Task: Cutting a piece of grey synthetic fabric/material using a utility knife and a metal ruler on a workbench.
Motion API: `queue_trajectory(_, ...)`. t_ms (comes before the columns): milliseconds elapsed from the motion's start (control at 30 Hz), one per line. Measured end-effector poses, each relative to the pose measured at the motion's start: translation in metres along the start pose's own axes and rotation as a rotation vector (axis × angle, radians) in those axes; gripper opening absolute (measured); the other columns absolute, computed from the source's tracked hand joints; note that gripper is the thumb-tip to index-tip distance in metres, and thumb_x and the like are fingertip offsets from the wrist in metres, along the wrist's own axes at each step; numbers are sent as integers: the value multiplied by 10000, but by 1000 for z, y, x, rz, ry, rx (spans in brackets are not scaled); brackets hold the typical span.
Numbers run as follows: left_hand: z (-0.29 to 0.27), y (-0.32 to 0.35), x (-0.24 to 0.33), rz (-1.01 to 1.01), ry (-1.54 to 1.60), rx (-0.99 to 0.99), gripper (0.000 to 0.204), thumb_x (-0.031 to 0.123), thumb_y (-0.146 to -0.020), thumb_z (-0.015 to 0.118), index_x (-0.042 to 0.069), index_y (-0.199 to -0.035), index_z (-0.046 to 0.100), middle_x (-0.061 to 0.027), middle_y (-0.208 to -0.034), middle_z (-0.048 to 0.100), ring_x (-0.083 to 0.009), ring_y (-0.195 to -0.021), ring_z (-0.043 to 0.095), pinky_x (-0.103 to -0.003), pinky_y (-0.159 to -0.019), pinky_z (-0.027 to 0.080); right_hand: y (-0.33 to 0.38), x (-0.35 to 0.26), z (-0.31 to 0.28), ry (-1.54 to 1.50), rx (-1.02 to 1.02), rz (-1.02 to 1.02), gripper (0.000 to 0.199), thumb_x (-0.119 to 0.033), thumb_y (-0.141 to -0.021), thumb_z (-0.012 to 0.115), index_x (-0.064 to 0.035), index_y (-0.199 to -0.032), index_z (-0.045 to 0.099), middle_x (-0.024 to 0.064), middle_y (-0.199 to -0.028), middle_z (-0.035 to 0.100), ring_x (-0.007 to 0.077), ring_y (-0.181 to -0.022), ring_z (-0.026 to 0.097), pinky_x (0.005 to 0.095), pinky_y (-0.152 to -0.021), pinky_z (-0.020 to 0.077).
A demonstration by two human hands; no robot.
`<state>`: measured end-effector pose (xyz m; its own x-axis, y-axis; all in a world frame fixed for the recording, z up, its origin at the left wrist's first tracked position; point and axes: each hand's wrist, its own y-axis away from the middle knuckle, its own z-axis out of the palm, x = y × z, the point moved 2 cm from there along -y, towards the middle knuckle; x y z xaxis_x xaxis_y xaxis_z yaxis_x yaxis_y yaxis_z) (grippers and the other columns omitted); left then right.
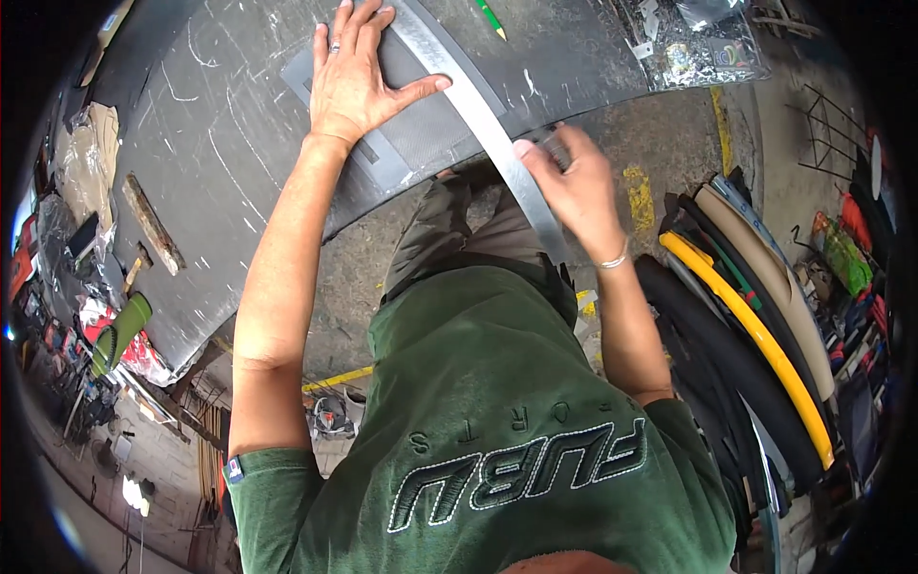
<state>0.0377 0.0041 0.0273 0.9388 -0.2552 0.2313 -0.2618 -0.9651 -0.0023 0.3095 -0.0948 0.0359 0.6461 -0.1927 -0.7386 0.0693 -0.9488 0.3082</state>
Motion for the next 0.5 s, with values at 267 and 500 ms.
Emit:
queue_trajectory(267, 12, 5, -12, 56, 39, 217, 901, 662, -790, 775, 61, -1415, 530, -134, -1558, 457, -349, -1542, 288, -557, -1272, 162, 20, 12, 29, -122, -133, 124, 406, -351, -963, 706, -14, -1184, 656, 269, -932, 699, 436, -883, 701, 442, -784, 531)
queue_trajectory(500, 18, 4, -14, 60, 51, 218, 988, 736, -804, 700, 10, -1444, 503, -169, -1583, 422, -351, -1547, 277, -586, -1266, 151, 20, 36, 38, -478, -224, 244, 299, -276, -1032, 657, 8, -1119, 692, 53, -845, 700, 89, -714, 654, 282, -657, 552)
